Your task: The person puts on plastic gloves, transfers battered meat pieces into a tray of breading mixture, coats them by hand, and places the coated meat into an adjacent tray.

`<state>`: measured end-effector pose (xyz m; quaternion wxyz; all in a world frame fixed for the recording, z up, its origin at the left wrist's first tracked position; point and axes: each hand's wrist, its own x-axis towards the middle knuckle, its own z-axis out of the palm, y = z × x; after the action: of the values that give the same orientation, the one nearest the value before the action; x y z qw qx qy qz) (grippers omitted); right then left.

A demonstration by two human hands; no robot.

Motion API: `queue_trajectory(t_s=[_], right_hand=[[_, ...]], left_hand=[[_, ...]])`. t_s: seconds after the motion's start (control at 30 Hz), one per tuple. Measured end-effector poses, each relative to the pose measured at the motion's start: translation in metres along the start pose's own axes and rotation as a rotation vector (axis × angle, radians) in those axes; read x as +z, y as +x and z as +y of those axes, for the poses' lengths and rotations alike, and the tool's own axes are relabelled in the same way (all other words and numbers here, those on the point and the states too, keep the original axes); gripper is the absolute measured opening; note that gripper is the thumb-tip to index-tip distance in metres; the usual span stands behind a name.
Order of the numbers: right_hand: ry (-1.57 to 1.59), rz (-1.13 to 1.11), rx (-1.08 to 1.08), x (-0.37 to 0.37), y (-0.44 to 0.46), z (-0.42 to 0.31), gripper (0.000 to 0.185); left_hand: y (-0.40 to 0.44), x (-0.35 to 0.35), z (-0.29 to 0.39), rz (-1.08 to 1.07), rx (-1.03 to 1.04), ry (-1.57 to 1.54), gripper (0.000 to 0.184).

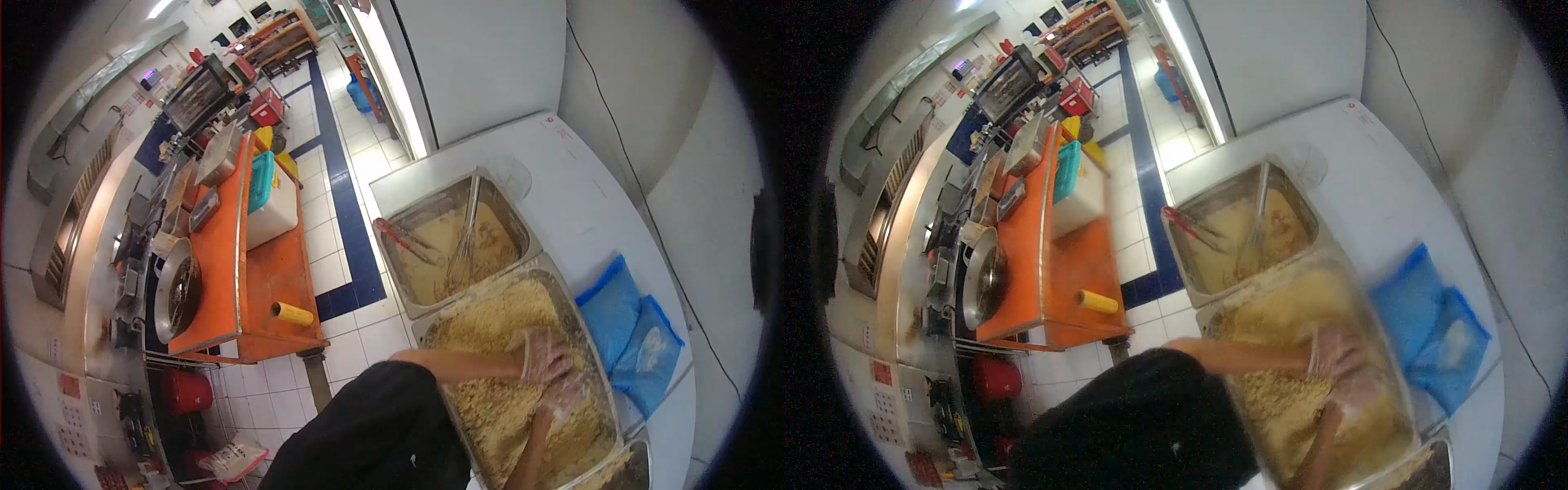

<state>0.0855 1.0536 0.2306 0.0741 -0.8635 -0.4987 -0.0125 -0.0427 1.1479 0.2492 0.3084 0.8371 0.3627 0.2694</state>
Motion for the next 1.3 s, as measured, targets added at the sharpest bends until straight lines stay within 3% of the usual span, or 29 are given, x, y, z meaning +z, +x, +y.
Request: queue_trajectory(t_s=[0.07, 0.1, 0.23, 0.27, 0.37, 0.43, 0.47, 0.57, 0.63, 0.67, 0.73, 0.87, 0.93, 1.03, 1.07, 1.13, 1.17, 1.2, 1.23, 1.27, 1.3], right_hand=[[0.003, 0.015, 0.001, -0.001, -0.001, 0.003, 0.059], [0.001, 0.024, 0.001, -0.001, -0.002, 0.006, 0.058], [-0.086, 0.028, 0.029, -0.014, -0.014, 0.007, 0.057], [-0.112, 0.027, 0.020, -0.015, -0.012, 0.005, 0.057], [-0.153, -0.002, 0.002, -0.018, -0.008, 0.005, 0.055], [-0.191, -0.009, -0.028, -0.027, -0.013, 0.003, 0.055], [-0.219, -0.023, -0.046, -0.036, -0.019, 0.005, 0.054], [-0.230, -0.085, -0.081, -0.076, -0.029, 0.012, 0.057], [0.391, -0.330, 0.043, -0.100, -0.035, 0.033, 0.065], [0.382, -0.323, 0.048, -0.102, -0.031, 0.036, 0.065], [0.401, -0.528, -0.012, -0.096, -0.011, 0.044, 0.067], [0.213, -0.654, -0.149, -0.108, 0.009, 0.032, 0.066], [-0.002, -0.759, -0.284, -0.124, 0.009, 0.025, 0.067], [-0.066, -0.859, -0.294, -0.166, 0.005, 0.006, 0.068], [-0.076, -0.862, -0.297, -0.148, 0.002, 0.015, 0.068], [-0.105, -0.604, -0.552, -0.097, -0.002, 0.047, 0.062], [-0.117, -0.608, -0.552, -0.110, -0.002, 0.043, 0.062], [-0.119, -0.735, -0.427, -0.133, -0.001, 0.031, 0.060], [-0.120, -0.856, -0.295, -0.149, 0.000, 0.025, 0.058], [-0.127, -0.853, -0.285, -0.149, 0.000, 0.034, 0.058], [-0.063, -0.707, -0.338, -0.149, 0.000, 0.044, 0.056]], left_hand=[[0.007, -0.012, -0.002, 0.008, 0.082, 0.008, 0.039], [0.005, -0.013, -0.003, -0.006, -0.075, 0.136, 0.038], [-0.024, 0.000, -0.049, 0.385, 0.061, 0.159, 0.030], [-0.018, -0.026, -0.035, 0.199, 0.088, 0.133, 0.029], [-0.017, -0.020, -0.025, 0.200, 0.083, 0.199, 0.028], [-0.005, -0.038, -0.028, -0.054, 0.118, 0.188, 0.037], [-0.003, -0.039, -0.035, -0.037, 0.164, 0.191, 0.037], [-0.005, -0.051, -0.047, -0.199, -0.025, 0.235, 0.052], [-0.003, -0.086, -0.023, -0.502, -0.156, 0.326, 0.070], [-0.003, -0.084, -0.030, -0.500, -0.147, 0.319, 0.070], [0.007, -0.072, -0.049, -0.849, -0.421, 0.054, 0.080], [0.021, -0.104, -0.001, -0.989, -0.307, 0.070, 0.090], [0.015, -0.082, -0.028, -0.964, -0.153, 0.382, 0.104], [0.014, -0.073, -0.043, -0.992, -0.098, 0.118, 0.102], [0.013, -0.072, -0.045, -1.004, -0.084, 0.028, 0.102], [0.016, -0.072, -0.045, -1.060, -0.207, 0.106, 0.094], [0.017, -0.069, -0.052, -1.057, -0.203, 0.095, 0.094], [0.020, -0.064, -0.066, -1.097, -0.097, 0.052, 0.080], [0.023, -0.062, -0.075, -1.135, 0.014, 0.011, 0.082], [0.026, -0.066, -0.077, -1.136, 0.026, 0.006, 0.082], [0.030, -0.070, -0.079, -1.039, 0.019, 0.058, 0.078]])
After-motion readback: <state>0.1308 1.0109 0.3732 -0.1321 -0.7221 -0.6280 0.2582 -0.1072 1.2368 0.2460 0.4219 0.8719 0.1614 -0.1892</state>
